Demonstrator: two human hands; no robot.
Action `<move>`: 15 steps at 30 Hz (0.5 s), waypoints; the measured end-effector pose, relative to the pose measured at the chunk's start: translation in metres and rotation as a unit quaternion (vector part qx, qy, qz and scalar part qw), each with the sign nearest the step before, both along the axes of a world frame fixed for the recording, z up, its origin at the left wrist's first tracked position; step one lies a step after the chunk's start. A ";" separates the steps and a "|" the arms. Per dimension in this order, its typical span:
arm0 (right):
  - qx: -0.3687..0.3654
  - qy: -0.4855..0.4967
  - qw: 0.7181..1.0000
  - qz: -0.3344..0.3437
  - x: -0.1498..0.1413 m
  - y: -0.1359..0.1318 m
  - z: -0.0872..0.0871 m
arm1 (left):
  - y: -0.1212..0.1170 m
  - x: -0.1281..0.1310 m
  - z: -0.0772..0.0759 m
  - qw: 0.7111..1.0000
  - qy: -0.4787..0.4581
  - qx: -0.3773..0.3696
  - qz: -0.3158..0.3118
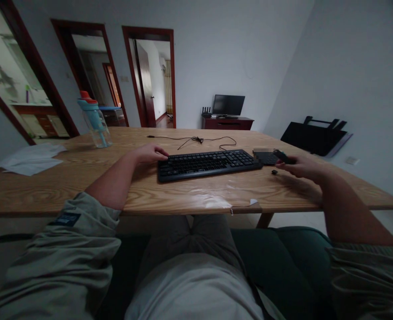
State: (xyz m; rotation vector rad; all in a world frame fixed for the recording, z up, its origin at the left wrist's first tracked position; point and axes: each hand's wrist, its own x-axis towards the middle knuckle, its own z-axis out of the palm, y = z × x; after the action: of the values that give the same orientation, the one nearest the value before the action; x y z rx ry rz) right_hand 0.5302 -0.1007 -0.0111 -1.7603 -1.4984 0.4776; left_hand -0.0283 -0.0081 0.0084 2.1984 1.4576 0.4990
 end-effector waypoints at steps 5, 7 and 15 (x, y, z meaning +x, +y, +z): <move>-0.034 -0.060 0.997 0.035 0.000 -0.005 -0.016 | 0.004 -0.003 -0.004 1.000 -0.007 0.003 -0.009; -0.033 -0.072 0.996 0.039 0.001 -0.004 -0.019 | 0.004 -0.004 -0.004 1.000 -0.006 0.000 -0.008; -0.004 -0.078 0.996 0.045 -0.003 -0.008 -0.018 | 0.003 -0.003 -0.002 1.000 0.003 0.002 -0.009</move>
State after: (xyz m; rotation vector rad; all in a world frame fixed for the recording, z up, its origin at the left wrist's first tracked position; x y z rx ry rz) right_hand 0.5270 -0.1088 -0.0294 -1.7759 -1.6916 0.3995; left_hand -0.0309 -0.0051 0.0061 2.2167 1.4398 0.4901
